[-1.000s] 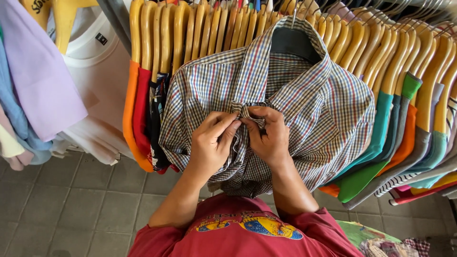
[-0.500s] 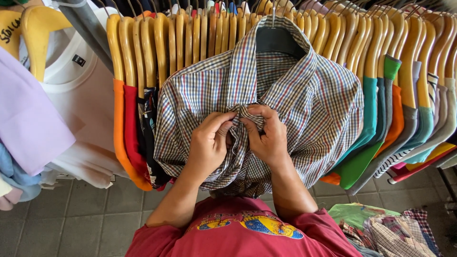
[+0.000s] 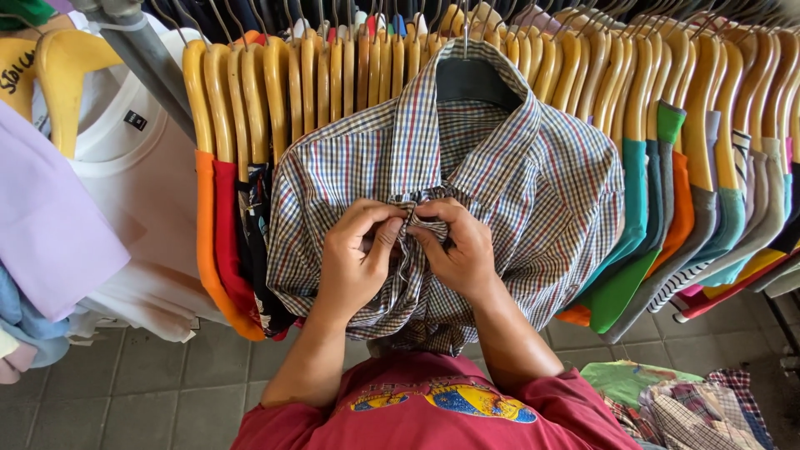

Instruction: The person buttons a plaid shirt hanging on a rack, starting at the collar and working downward. They manipulate the collar and placket, aligning buttons and buttonholes, and fasten several buttons by hand.

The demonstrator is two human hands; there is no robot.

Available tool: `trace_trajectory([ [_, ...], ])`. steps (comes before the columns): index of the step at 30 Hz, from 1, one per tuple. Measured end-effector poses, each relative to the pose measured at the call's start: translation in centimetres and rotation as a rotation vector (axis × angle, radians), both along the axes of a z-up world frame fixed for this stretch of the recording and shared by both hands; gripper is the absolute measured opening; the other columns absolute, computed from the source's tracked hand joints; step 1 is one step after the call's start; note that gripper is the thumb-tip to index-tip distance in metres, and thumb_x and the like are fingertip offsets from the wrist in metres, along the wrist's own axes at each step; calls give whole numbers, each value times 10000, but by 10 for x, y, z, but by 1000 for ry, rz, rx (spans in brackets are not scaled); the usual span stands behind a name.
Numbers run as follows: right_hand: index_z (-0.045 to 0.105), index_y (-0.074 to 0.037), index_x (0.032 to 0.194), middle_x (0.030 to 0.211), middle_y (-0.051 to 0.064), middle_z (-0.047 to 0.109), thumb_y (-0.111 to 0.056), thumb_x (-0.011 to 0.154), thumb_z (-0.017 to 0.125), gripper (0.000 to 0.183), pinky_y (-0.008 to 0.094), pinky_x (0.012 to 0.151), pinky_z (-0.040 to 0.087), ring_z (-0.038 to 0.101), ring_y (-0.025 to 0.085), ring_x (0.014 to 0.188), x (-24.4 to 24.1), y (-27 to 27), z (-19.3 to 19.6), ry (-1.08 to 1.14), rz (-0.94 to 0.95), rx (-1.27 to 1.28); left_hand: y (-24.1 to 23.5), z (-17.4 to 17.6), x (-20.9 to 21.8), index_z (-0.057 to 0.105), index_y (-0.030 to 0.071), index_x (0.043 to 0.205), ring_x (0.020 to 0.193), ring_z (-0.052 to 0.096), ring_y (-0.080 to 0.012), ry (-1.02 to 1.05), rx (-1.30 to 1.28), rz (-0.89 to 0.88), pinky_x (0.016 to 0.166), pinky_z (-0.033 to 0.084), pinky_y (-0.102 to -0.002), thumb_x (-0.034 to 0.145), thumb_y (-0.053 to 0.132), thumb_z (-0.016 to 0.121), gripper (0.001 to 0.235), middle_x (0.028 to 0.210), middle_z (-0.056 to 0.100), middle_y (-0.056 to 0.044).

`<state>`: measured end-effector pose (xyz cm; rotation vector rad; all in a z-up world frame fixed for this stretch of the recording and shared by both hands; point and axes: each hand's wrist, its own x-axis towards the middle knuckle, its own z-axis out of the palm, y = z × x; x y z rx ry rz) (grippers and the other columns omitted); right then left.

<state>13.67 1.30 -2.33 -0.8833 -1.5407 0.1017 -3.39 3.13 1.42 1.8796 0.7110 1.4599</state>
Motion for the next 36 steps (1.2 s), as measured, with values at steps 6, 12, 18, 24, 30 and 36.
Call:
trace_trajectory([
  [6, 742, 3, 1140, 957, 110, 727, -100, 876, 831, 298, 374, 783, 604, 745, 281, 858, 3, 2, 8, -63, -13, 86, -1, 1, -5, 751, 18, 1032, 707, 659, -180, -13, -100, -85, 534, 552, -270, 989, 41, 684, 83, 869, 701, -103],
  [12, 760, 5, 985, 927, 136, 744, -66, 916, 760, 98, 373, 699, 604, 745, 304, 766, 7, 5, 9, -50, 164, 118, 0, 0, -3, 754, 40, 983, 741, 652, -121, -23, -95, -128, 618, 564, -277, 922, 77, 775, 75, 820, 694, -51],
  [18, 629, 9, 955, 914, 177, 680, -145, 1022, 630, 168, 423, 687, 569, 689, 361, 774, 11, 13, -5, -70, 228, 131, -1, -8, 7, 765, 63, 1041, 776, 649, -185, -9, -20, -53, 691, 555, -350, 935, 83, 755, 108, 829, 682, -77],
  [24, 521, 55, 1022, 944, 227, 636, 37, 1028, 499, 29, 483, 719, 518, 642, 426, 809, 11, 18, -11, -52, 259, 33, -16, -5, 18, 725, 33, 1233, 1007, 672, -321, 54, 273, 176, 825, 578, -414, 998, 51, 659, 245, 1122, 656, -146],
  [30, 504, 61, 1055, 963, 223, 624, 66, 1031, 483, 32, 485, 794, 493, 624, 388, 864, 6, 14, -3, -1, 275, -19, -18, -11, 18, 736, 55, 1285, 913, 712, -296, 23, 309, 173, 759, 600, -370, 950, 22, 710, 337, 1046, 708, -127],
  [36, 517, 47, 1030, 979, 228, 683, 0, 1041, 480, 61, 472, 740, 506, 657, 401, 818, 3, 19, -17, -10, 127, 24, -20, -13, 23, 724, 70, 1310, 888, 703, -277, 23, 352, 208, 747, 600, -369, 965, 16, 693, 351, 1047, 703, -138],
])
